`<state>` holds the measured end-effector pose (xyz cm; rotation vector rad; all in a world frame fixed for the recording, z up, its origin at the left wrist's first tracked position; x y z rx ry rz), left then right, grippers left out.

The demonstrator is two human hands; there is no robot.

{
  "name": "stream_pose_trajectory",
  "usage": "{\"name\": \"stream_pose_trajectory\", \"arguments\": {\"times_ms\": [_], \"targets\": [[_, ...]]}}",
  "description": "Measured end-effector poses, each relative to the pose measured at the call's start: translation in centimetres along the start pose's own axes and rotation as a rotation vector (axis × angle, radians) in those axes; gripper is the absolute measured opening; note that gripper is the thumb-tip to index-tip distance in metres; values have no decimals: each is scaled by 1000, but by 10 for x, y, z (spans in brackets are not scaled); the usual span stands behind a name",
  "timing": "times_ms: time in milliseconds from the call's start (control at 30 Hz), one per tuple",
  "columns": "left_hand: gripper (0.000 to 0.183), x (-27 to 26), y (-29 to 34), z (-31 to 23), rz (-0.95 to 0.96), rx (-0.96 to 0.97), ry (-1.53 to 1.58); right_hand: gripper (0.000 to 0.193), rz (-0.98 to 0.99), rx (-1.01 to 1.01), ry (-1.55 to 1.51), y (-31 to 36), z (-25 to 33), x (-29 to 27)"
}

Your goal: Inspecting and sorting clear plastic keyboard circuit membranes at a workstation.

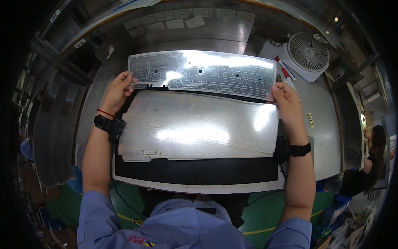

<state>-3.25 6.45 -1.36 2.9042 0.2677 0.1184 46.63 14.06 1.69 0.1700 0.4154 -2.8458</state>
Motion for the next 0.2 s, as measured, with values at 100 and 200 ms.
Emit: {"name": "stream_pose_trajectory", "arguments": {"times_ms": [100, 200], "targets": [[17, -4, -3, 2, -3, -6, 36, 29, 46, 39, 57, 3, 4, 6], [18, -7, -4, 4, 5, 0, 20, 48, 261, 100, 187, 8, -1, 6]]}}
Point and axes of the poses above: each hand's wrist, its own y-axis away from the middle knuckle, its own x-axis out of the palm, z = x × y, the point moved 5 cm from there along -y, towards the middle knuckle, and after that the axes turned 11 degrees about -x, right-handed, at the moved point
